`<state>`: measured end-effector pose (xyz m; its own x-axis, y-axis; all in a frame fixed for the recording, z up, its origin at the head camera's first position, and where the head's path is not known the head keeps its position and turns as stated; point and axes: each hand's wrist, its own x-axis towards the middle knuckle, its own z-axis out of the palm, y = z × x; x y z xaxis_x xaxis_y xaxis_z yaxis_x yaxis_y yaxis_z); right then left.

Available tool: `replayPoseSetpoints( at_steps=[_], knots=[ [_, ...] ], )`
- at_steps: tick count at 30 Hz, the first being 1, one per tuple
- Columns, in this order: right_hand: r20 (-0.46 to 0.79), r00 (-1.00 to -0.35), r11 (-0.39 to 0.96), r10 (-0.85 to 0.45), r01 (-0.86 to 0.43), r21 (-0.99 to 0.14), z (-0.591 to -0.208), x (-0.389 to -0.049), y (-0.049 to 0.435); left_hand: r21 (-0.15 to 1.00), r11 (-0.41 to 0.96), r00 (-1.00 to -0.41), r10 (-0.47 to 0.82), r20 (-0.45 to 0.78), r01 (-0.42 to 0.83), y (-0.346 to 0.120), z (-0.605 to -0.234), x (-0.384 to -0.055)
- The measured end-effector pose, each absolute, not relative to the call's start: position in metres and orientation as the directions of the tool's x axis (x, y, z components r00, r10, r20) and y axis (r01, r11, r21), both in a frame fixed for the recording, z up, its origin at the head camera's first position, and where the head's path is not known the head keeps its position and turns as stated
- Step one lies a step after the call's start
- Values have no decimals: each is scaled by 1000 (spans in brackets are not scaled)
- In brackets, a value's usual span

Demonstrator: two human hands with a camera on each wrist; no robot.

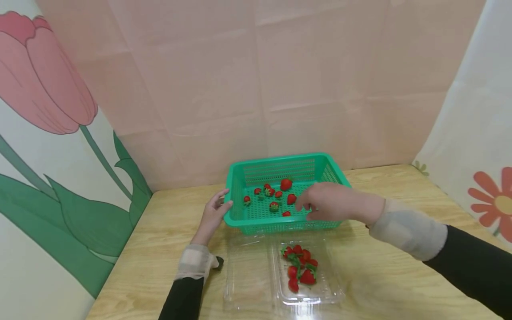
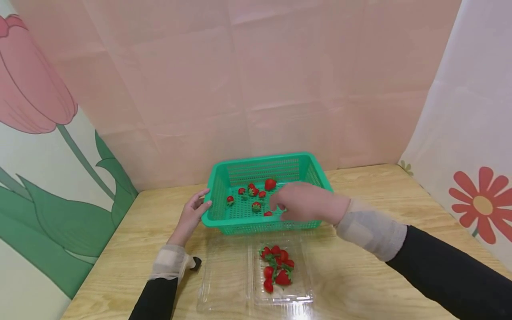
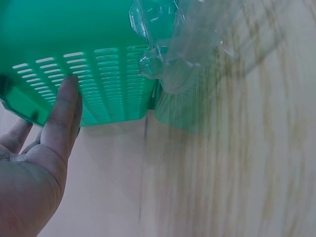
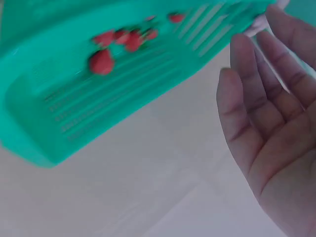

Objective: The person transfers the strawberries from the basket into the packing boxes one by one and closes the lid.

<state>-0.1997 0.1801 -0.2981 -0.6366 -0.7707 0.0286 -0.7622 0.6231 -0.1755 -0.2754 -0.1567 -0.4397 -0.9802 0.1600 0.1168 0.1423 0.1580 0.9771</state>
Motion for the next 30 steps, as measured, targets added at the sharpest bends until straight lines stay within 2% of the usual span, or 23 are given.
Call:
replayPoseSetpoints(
  at_steps=[5,14,23,30],
  knots=[
    [51,-698,680,-714,-709,-185,-307,-226,197,977,150,-979,157,128,152,-157,-440,-276],
    [-52,-756,739,-653,-621,-261,-330,-250,212,978,138,-976,178,129,155,-155,-439,-276],
    [-92,-729,725,-679,-644,-246,-353,-261,205,979,122,-975,173,140,162,-157,-437,-274],
    [-161,-733,745,-661,-616,-256,-367,-273,201,981,122,-974,190,124,149,-157,-433,-273]
  ],
)
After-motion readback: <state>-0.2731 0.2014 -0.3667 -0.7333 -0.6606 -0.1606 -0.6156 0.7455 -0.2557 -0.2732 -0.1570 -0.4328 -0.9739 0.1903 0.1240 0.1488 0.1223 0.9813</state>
